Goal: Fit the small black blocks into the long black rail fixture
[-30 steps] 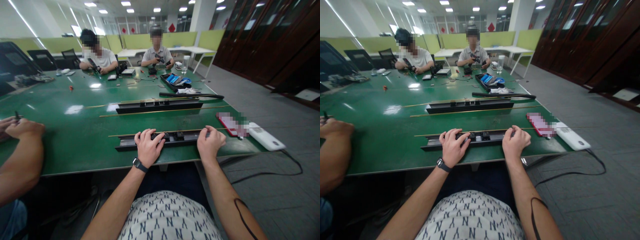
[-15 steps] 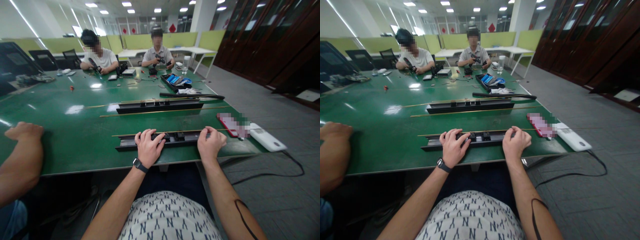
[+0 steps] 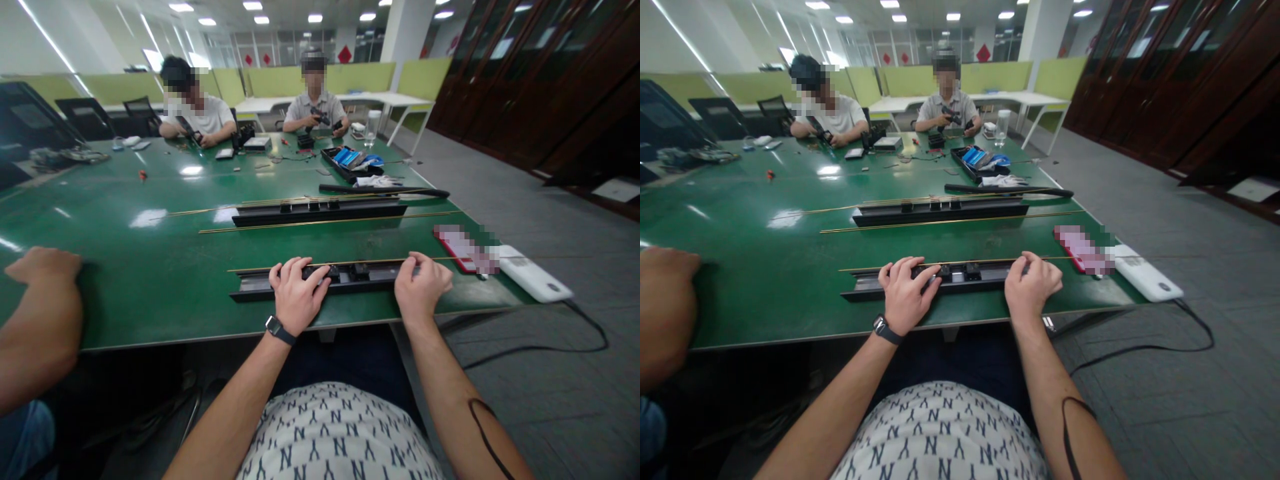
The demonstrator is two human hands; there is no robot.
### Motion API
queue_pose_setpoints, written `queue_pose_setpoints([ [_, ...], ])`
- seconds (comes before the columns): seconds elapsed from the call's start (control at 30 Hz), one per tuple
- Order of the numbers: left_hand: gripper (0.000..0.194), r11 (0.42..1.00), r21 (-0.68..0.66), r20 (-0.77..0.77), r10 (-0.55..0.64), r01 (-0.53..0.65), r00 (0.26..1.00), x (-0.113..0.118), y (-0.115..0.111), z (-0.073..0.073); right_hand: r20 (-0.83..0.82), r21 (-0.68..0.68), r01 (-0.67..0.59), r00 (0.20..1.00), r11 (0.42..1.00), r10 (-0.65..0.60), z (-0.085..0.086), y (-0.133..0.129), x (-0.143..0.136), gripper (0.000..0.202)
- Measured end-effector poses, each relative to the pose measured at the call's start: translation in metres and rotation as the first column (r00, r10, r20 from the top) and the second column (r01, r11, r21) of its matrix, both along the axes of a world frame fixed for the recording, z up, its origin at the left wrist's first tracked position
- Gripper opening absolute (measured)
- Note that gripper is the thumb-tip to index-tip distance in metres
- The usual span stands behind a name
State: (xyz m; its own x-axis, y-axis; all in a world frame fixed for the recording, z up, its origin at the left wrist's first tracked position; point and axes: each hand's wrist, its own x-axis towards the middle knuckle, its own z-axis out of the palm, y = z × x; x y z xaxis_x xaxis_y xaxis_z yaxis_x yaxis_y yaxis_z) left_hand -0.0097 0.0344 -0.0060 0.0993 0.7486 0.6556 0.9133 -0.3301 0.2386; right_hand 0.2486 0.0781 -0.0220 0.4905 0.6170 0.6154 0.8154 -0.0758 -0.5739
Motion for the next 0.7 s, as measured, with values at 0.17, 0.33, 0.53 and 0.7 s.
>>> queue_pose_setpoints([
  [0.17, 0.023, 1.000, 0.000, 0.000, -0.003, 0.003, 1.000, -0.0001, 0.0004, -0.0002, -0.017, 0.003, 0.000, 1.000, 1.000, 0.000, 0.0000, 0.0002, 0.0001, 0.039],
  [0.33, 0.023, 1.000, -0.004, -0.003, 0.000, 0.000, 1.000, 0.0001, 0.0004, -0.0005, 0.010, -0.009, -0.053, 0.999, 0.999, 0.053, -0.0003, -0.0008, -0.0015, 0.039],
  [0.53, 0.024, 1.000, 0.000, -0.009, 0.003, -0.003, 1.000, 0.0001, -0.0001, 0.0004, -0.024, -0.011, -0.014, 1.000, 1.000, 0.014, -0.0008, 0.0003, -0.0006, 0.041],
  [0.7, 0.023, 1.000, 0.001, -0.011, 0.006, -0.005, 1.000, 0.0004, 0.0001, 0.0004, -0.032, -0.028, -0.005, 0.999, 1.000, 0.004, -0.0027, 0.0016, 0.0010, 0.042],
])
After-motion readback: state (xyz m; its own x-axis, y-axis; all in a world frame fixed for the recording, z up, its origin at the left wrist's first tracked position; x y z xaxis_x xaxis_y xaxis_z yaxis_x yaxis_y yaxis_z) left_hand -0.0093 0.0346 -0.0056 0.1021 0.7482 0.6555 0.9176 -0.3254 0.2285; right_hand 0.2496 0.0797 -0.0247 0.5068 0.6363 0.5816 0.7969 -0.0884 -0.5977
